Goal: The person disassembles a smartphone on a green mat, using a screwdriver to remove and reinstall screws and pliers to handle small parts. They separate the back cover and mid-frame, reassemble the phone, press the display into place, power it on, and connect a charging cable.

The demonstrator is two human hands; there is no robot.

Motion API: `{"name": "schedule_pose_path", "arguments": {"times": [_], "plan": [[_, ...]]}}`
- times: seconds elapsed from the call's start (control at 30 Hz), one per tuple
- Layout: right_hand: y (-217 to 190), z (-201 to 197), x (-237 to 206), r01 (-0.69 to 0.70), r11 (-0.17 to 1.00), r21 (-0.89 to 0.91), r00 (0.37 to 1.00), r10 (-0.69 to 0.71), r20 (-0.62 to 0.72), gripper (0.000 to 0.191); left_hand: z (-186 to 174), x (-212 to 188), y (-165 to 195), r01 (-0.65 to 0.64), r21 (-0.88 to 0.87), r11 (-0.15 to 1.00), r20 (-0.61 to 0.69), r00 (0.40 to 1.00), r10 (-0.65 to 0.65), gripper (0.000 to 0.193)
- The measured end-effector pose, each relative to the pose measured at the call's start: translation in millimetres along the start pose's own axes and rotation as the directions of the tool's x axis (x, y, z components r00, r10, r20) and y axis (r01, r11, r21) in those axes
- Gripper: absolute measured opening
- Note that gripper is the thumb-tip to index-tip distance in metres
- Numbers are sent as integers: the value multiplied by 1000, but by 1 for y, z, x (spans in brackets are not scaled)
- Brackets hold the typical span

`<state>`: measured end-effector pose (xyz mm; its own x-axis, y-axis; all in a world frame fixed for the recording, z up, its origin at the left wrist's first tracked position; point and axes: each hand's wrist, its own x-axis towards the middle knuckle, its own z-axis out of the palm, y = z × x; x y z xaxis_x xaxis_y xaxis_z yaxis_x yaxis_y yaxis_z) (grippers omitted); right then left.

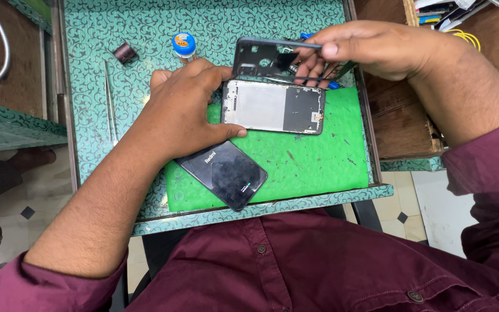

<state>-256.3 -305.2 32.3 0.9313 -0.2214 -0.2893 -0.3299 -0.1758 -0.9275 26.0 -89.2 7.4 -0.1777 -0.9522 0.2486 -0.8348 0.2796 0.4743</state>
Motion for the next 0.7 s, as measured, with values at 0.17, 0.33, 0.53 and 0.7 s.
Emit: {"name": "schedule_pose_path", "arguments": {"times": [0.17, 0.33, 0.53, 0.7], "plan": [[0, -4, -6, 19, 994, 109, 997, -10, -80, 61, -1, 0, 2, -2, -31, 1000, -12, 1000, 2, 83], [-2, -4, -8, 73, 995, 67, 988, -63, -142, 65, -4, 0, 6, 3, -119, 993, -2, 1000, -4, 81], [-6, -2, -7, 159, 987, -34, 976, -163, -144, 67, -7, -1, 8, -75, -190, 979, -53, 996, 66, 61], [-5, -3, -6, 210, 976, -49, 967, -215, -137, 62, -12, -1, 7, -162, -211, 964, -82, 986, 148, 36]]}}
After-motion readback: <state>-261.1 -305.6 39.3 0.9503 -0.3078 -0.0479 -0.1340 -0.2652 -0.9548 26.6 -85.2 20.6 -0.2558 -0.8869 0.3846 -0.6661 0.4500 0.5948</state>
